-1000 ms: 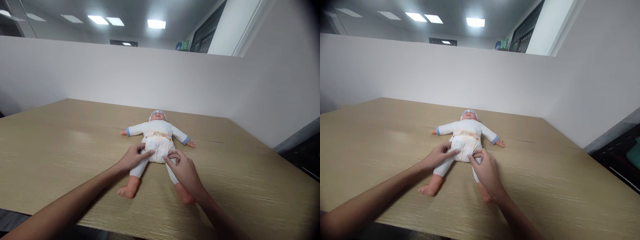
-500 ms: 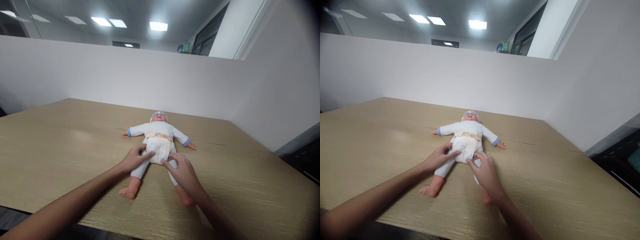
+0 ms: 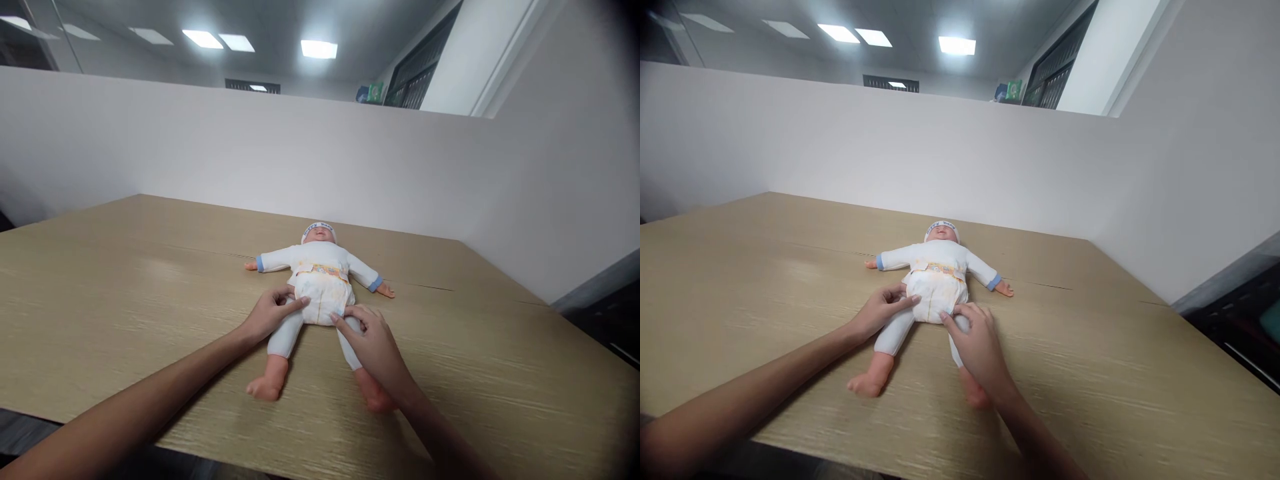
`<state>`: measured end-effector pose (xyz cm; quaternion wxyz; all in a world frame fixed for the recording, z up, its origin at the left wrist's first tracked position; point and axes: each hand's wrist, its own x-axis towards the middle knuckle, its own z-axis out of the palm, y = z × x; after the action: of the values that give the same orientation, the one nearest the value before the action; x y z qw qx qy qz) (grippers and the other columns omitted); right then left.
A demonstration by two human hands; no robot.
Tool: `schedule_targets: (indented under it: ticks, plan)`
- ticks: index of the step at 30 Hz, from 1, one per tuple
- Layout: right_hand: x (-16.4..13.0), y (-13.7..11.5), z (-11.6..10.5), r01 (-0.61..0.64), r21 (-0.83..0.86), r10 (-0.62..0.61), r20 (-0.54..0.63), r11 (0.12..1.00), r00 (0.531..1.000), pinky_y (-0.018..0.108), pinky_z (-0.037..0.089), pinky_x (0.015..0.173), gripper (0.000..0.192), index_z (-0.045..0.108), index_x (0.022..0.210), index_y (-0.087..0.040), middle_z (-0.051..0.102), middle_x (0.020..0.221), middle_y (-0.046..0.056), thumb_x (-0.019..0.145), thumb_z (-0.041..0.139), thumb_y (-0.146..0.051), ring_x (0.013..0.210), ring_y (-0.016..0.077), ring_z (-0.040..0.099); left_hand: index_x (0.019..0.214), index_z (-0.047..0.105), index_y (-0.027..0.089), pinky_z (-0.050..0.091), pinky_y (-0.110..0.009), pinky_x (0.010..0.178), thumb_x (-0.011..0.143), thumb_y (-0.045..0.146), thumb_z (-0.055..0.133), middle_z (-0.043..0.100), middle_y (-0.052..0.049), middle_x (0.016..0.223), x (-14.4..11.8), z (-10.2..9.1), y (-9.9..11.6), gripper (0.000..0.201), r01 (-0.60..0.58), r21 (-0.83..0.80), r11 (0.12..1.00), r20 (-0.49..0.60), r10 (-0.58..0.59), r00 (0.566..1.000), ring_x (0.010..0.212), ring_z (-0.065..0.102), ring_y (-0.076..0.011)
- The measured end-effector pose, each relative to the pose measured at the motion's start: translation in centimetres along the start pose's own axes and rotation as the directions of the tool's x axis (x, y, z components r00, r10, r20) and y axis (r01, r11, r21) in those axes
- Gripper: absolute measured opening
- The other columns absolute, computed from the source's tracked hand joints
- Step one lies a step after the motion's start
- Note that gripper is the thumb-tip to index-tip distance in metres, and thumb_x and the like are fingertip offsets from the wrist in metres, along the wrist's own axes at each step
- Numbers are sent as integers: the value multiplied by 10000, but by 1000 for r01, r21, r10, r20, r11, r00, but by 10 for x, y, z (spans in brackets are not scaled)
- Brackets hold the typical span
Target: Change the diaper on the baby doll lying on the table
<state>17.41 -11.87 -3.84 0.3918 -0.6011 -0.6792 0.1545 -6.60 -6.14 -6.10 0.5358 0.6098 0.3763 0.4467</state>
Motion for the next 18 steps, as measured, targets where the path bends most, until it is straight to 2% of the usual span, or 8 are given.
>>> schedule_targets:
  ticks: [2, 4, 8, 11, 13, 15, 18]
  plan:
    - [1, 5, -1, 15, -28, -17, -56, 999, 998, 512, 479, 1036, 361, 801, 864, -249, 715, 1101, 110, 922, 697, -590, 1118, 334, 627, 923, 748, 160, 359, -274, 663, 839, 583, 846, 674, -5, 831, 1, 0, -2, 442, -11, 32, 999, -31, 12, 999, 732, 520, -154]
    - [3, 10, -3, 25, -35, -27, -62, 999, 998, 522, 485, 1054, 358, 820, 865, -249, 687, 1118, 117, 912, 721, -590, 1131, 336, 630, 922, 751, 160, 345, -274, 649, 839, 578, 848, 669, -1, 816, 2, 1, -2, 437, -16, 58, 998, -43, 19, 999, 710, 504, -146]
    - [1, 17, -16, 45, 2, -45, 61, 999, 997, 461, 536, 970, 325, 836, 986, -257, 669, 1132, 94, 938, 708, -552, 1012, 280, 654, 1000, 758, 168, 426, -290, 707, 872, 541, 832, 752, -40, 981, -1, -3, 0, 401, -62, 96, 993, -23, 65, 998, 779, 588, -167]
    - [-8, 28, -31, 41, 33, -46, 144, 999, 989, 402, 555, 829, 344, 803, 1153, -278, 676, 1144, 75, 1000, 635, -535, 842, 225, 625, 1148, 747, 200, 500, -327, 851, 982, 487, 724, 777, -62, 1159, -8, -17, 3, 332, -172, 239, 956, 28, 170, 985, 913, 651, -202]
    - [-13, 45, -40, 66, 5, -66, 141, 998, 988, 394, 556, 815, 350, 762, 1225, -282, 695, 1154, 74, 1032, 595, -521, 837, 226, 628, 1230, 712, 219, 511, -352, 932, 1059, 429, 604, 765, -65, 1216, -11, -30, 1, 291, -264, 369, 891, 76, 254, 964, 955, 658, -208]
    - [-13, 66, -46, 133, -95, -125, 79, 987, 989, 420, 557, 878, 343, 721, 1262, -275, 709, 1186, 89, 1039, 587, -498, 934, 260, 653, 1260, 670, 223, 503, -378, 997, 1084, 372, 539, 740, -77, 1248, -7, -44, -4, 266, -357, 508, 784, 114, 350, 930, 1015, 654, -222]
    - [8, 98, -49, 258, -311, -277, -18, 915, 961, 520, 497, 1058, 385, 656, 1331, -240, 702, 1270, 140, 1029, 581, -467, 1167, 339, 642, 1357, 600, 221, 418, -462, 1141, 1049, 331, 568, 652, -126, 1414, 18, -57, -15, 328, -409, 749, 521, 156, 462, 873, 1267, 582, -300]
